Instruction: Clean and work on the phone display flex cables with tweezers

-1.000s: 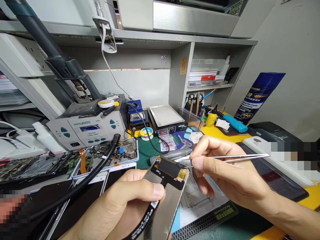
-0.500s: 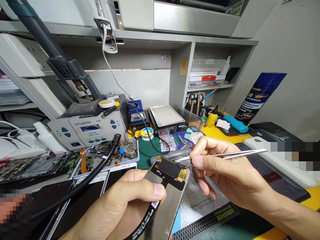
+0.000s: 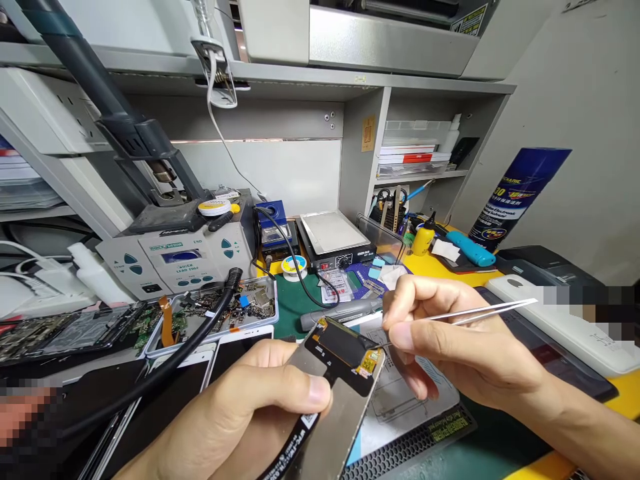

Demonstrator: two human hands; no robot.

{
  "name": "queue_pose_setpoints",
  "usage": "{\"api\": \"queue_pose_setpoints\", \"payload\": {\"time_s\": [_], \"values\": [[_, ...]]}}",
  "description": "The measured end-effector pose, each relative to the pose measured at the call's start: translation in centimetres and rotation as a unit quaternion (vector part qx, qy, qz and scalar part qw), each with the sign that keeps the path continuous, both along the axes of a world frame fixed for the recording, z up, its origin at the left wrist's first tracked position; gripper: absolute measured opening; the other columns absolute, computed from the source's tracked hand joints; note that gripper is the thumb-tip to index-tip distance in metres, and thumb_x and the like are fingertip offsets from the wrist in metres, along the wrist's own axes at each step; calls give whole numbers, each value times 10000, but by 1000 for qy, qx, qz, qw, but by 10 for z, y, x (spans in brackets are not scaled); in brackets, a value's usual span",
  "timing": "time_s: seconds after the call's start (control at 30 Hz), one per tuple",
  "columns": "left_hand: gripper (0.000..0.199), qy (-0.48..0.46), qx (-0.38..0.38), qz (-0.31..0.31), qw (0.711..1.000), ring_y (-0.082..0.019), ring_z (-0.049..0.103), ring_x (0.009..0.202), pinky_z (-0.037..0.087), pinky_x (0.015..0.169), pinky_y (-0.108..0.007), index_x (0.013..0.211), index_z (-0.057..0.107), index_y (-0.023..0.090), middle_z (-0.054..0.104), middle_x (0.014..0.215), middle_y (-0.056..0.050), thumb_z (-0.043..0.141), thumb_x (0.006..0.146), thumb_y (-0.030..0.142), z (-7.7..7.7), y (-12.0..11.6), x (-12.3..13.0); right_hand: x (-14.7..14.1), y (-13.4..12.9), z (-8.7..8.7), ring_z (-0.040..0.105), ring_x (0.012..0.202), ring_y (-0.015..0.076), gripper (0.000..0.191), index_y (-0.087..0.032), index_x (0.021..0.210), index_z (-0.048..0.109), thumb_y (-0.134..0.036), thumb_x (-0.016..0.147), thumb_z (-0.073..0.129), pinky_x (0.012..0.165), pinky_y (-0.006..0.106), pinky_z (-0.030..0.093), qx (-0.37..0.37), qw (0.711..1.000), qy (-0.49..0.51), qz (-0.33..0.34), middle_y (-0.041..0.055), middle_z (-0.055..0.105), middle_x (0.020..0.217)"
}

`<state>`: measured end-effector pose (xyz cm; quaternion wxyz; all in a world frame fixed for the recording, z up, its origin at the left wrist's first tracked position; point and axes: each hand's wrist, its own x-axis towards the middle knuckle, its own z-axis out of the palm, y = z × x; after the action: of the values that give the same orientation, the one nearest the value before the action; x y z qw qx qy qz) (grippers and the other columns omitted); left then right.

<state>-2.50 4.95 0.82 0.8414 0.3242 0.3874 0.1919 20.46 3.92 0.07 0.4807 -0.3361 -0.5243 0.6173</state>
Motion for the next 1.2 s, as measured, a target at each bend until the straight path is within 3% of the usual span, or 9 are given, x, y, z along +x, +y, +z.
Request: {"api": "queue_pose_setpoints", "payload": {"time_s": [0.3, 0.57, 0.7, 0.9, 1.1, 1.2], "values": [[164, 5, -27, -16, 1000, -168, 629, 548, 488, 572, -282, 607, 715, 158, 690, 594, -33, 659, 760, 168, 6, 3, 0, -2, 1, -2, 588, 405, 93, 129, -146, 734, 633, -193, 830, 704, 362, 148, 430, -20, 999, 33, 13, -18, 602, 515], [246, -118, 7, -47, 992, -128, 580, 585, 468, 545, -199, 702, 759, 107, 660, 647, -63, 535, 803, 98, 12, 2, 11, -5, 2, -4, 579, 397, 94, 129, -146, 748, 622, -198, 840, 698, 361, 151, 427, -41, 998, 45, 13, -7, 624, 489], [180, -102, -18, -16, 994, -139, 585, 565, 480, 554, -230, 721, 751, 102, 659, 638, -63, 583, 783, 121, 3, 1, 9, -5, 1, -4, 587, 404, 95, 130, -150, 745, 620, -194, 841, 696, 364, 153, 430, -47, 997, 54, 11, -9, 624, 510], [210, -168, -28, 42, 985, -122, 587, 498, 459, 524, -225, 608, 708, 140, 646, 547, -20, 586, 764, 70, -9, -4, 10, -6, 1, -2, 597, 410, 98, 131, -149, 747, 629, -208, 834, 707, 361, 154, 427, -56, 997, 58, 6, -7, 624, 548], [185, -74, -31, 1, 997, -150, 647, 557, 487, 560, -244, 714, 753, 126, 712, 634, -59, 586, 789, 101, -1, 1, 5, -7, -1, 0, 567, 386, 90, 134, -154, 750, 631, -228, 826, 713, 356, 153, 418, -68, 996, 57, 3, -6, 622, 521], [180, -75, -22, -7, 997, -155, 646, 562, 490, 548, -245, 738, 756, 128, 715, 651, -64, 585, 794, 122, 0, 2, 4, -8, -1, 0, 550, 374, 81, 141, -155, 738, 623, -229, 833, 697, 364, 145, 401, -70, 996, 56, 7, -10, 607, 482]]}}
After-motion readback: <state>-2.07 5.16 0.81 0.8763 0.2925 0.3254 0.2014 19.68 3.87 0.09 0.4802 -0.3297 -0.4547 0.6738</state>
